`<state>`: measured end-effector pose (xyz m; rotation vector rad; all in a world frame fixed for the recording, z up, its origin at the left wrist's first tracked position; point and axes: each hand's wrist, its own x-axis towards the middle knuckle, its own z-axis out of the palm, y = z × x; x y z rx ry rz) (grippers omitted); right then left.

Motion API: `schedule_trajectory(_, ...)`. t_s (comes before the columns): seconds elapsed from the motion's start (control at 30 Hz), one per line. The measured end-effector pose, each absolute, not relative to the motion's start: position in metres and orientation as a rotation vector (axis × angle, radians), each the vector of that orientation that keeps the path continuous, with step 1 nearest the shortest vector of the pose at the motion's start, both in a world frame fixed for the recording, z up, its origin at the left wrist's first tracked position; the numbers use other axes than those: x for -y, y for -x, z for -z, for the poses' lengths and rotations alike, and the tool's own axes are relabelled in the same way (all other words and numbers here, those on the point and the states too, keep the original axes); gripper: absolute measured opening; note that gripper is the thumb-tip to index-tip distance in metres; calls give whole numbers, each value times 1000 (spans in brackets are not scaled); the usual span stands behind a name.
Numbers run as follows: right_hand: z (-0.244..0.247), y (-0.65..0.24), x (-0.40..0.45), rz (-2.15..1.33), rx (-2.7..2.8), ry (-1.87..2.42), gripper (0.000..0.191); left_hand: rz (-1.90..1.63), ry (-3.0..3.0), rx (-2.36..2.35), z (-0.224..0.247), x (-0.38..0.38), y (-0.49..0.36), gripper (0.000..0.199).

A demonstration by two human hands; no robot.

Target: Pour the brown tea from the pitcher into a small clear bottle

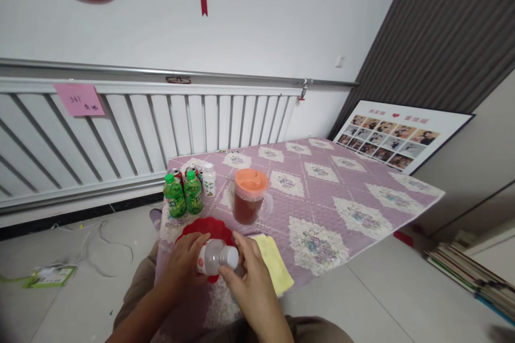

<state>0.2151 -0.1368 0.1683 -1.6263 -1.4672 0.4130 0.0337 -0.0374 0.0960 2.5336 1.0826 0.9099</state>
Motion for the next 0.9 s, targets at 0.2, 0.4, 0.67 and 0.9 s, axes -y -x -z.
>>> schedule_trajectory(0.2,-171,-214,141,-399,1521,1761,30,-934,-2576,-1067,-103,42,-36,78)
schedule_trajectory(0.4,-172,-215,148,-332,1664,1558,37,-913,-2521,-1038,-102,41,-35,75)
schedule_trajectory(0.67,-170,-230,151,-237,1537,1509,36,-1019,-2264,-1052,-97,32,-28,70)
schedule_trajectory(0.9,-124,-289,140,-129,1182,1845,41,-1077,-1714,-1167,-114,21,-27,67)
